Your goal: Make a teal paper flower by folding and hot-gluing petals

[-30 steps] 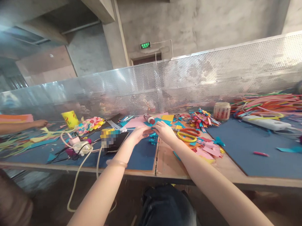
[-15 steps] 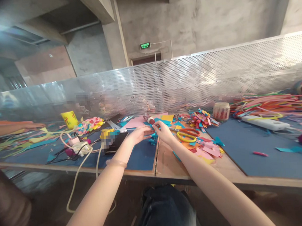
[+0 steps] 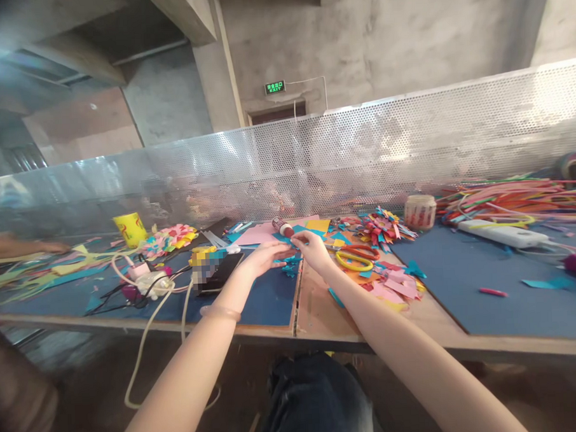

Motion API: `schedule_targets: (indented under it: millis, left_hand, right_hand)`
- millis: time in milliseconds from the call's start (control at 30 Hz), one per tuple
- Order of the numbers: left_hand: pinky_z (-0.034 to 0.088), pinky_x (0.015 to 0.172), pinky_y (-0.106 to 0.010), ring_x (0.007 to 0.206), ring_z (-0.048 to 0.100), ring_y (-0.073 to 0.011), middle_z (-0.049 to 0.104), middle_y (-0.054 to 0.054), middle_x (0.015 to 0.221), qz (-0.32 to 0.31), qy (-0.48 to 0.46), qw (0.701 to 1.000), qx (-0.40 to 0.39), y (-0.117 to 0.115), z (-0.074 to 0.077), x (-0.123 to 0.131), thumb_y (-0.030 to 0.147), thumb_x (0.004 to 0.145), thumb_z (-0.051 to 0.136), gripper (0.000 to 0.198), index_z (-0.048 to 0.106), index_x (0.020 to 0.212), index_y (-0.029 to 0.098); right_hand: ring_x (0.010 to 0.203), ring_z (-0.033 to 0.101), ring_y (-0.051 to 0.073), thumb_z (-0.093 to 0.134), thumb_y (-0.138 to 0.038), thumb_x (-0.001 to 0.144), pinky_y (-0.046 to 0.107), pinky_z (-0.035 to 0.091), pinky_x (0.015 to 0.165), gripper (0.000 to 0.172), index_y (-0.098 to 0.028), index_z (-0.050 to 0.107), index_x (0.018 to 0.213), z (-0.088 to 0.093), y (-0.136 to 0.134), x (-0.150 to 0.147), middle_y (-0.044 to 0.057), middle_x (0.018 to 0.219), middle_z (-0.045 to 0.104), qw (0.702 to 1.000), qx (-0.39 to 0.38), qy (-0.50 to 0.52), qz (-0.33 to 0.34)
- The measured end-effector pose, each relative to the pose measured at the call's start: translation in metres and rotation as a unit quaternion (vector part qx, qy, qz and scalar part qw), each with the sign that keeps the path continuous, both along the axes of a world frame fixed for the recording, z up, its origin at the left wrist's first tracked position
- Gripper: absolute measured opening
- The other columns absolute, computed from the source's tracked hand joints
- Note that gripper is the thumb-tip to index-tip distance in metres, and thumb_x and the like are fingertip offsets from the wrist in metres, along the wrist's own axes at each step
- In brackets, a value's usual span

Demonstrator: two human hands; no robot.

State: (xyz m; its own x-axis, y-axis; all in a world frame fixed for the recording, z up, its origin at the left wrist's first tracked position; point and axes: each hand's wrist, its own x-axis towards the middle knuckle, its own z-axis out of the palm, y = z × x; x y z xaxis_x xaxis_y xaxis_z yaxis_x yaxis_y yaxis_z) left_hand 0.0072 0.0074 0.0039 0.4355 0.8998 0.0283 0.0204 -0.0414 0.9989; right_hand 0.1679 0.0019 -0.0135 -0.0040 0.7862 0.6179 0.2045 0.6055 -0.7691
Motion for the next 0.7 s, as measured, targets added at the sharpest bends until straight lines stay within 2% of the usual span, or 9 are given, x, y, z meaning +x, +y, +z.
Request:
schedule_targets:
  millis: [200,500,600,700]
  left_hand:
    - [0.039,0.081,-0.035,0.103,0.058,-0.0235,0.069,-0.009,0.1,0.02,0.028,0.999,0.028,-0.0037,0.0031,0.0021,0.039,0.066,0.068,0.028,0.068,0.086,0.019]
    - [0.042,0.08,-0.032,0.098,0.06,-0.0225,0.069,-0.01,0.095,0.028,0.027,0.997,0.074,-0.0034,0.0005,0.0059,0.034,0.064,0.07,0.024,0.069,0.08,0.015]
    - [0.042,0.08,-0.032,0.097,0.061,-0.0229,0.07,-0.011,0.094,0.034,0.023,0.996,0.076,-0.0034,0.0003,0.0059,0.034,0.064,0.07,0.025,0.069,0.08,0.015]
    - [0.042,0.081,-0.032,0.097,0.061,-0.0233,0.07,-0.011,0.095,0.04,0.021,0.996,0.08,-0.003,0.0,0.0055,0.036,0.064,0.07,0.027,0.07,0.081,0.015]
  right_hand:
    - [0.071,0.061,0.018,0.057,-0.031,0.072,0.032,0.048,0.069,0.015,-0.018,0.063,0.075,0.001,-0.0009,-0.0003,0.004,0.074,0.067,1.0,0.011,-0.007,-0.019]
    - [0.07,0.061,0.018,0.059,-0.029,0.071,0.032,0.048,0.069,0.011,-0.019,0.063,0.073,0.0053,-0.0064,-0.001,0.002,0.073,0.067,1.0,0.005,0.007,-0.021]
    - [0.072,0.061,0.018,0.06,-0.031,0.07,0.032,0.048,0.07,0.014,-0.019,0.063,0.077,0.0037,-0.0043,-0.001,0.003,0.077,0.068,1.0,-0.001,0.025,-0.013]
    - [0.073,0.062,0.018,0.061,-0.034,0.071,0.032,0.049,0.068,0.028,-0.018,0.061,0.093,0.0,-0.0005,-0.0006,0.004,0.08,0.068,0.999,-0.02,0.046,0.004]
